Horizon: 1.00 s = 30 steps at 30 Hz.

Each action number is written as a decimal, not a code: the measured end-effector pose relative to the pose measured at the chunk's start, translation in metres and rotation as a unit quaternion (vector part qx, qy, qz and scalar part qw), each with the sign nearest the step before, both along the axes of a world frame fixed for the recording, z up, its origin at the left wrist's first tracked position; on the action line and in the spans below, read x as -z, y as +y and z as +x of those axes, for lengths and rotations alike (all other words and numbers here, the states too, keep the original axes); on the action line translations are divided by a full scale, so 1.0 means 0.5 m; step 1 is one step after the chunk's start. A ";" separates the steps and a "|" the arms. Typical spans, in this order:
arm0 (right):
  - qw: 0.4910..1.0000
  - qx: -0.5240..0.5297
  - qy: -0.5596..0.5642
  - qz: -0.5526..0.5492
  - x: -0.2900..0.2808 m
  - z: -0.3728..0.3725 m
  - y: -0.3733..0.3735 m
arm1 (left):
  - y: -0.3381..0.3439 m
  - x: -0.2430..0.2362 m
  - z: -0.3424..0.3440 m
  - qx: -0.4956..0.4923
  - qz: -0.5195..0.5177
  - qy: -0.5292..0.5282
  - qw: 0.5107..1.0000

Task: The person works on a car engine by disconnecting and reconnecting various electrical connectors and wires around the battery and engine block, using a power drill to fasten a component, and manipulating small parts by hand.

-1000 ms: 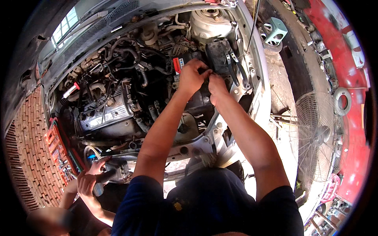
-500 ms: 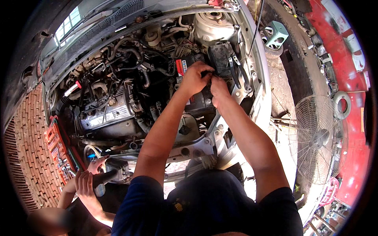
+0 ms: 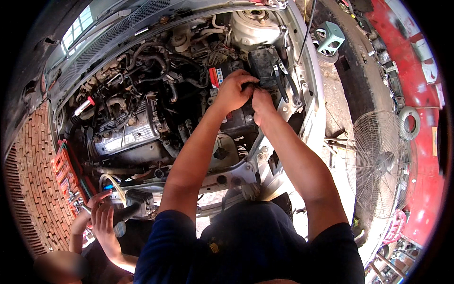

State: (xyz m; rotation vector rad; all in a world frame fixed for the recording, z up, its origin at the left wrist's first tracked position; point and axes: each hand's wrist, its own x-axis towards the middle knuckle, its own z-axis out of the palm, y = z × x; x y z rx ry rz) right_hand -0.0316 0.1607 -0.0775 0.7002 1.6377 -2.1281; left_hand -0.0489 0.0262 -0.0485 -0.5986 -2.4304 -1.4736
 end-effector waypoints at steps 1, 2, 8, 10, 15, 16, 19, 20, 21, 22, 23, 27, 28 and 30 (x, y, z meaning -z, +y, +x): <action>1.000 0.010 -0.020 -0.018 0.002 -0.002 -0.001 | 0.001 -0.003 0.000 -0.003 -0.002 0.005 1.000; 1.000 0.013 -0.019 -0.016 0.015 -0.007 0.006 | 0.009 -0.009 -0.001 0.000 0.000 0.006 1.000; 1.000 0.022 -0.005 0.008 0.014 -0.004 -0.005 | -0.005 0.003 -0.001 -0.009 -0.009 0.000 1.000; 0.999 0.042 -0.024 0.023 0.036 -0.015 0.016 | 0.020 -0.011 0.004 -0.012 0.021 0.000 1.000; 0.999 0.019 -0.011 0.046 0.026 -0.009 0.004 | 0.004 0.015 -0.007 -0.052 -0.020 0.007 0.998; 0.997 0.035 -0.017 0.067 0.012 -0.005 -0.011 | -0.005 0.022 -0.007 -0.012 -0.013 0.029 0.999; 0.999 -0.001 -0.045 -0.012 0.027 -0.009 0.017 | 0.013 -0.011 0.007 -0.032 0.013 0.005 0.999; 0.999 0.001 -0.044 -0.011 0.037 -0.014 0.030 | 0.022 -0.017 0.005 -0.029 0.014 0.007 0.999; 0.999 0.000 -0.041 -0.004 0.047 -0.020 0.042 | 0.030 -0.022 0.003 -0.052 -0.001 -0.026 0.998; 0.999 0.000 -0.037 0.003 0.057 -0.024 0.054 | 0.039 -0.028 0.001 -0.074 -0.017 -0.058 0.995; 0.999 -0.011 -0.038 -0.001 0.037 -0.018 0.030 | 0.019 -0.012 -0.002 -0.027 -0.013 -0.032 0.999; 1.000 -0.008 -0.026 -0.013 0.014 -0.013 0.019 | 0.013 -0.007 0.002 -0.017 0.006 0.039 0.999; 0.998 0.012 -0.033 -0.047 0.043 -0.020 0.040 | 0.035 -0.015 0.000 -0.010 0.009 0.039 0.999; 0.999 0.034 -0.036 0.000 0.026 -0.013 0.017 | 0.026 -0.018 0.006 -0.110 -0.013 -0.030 0.993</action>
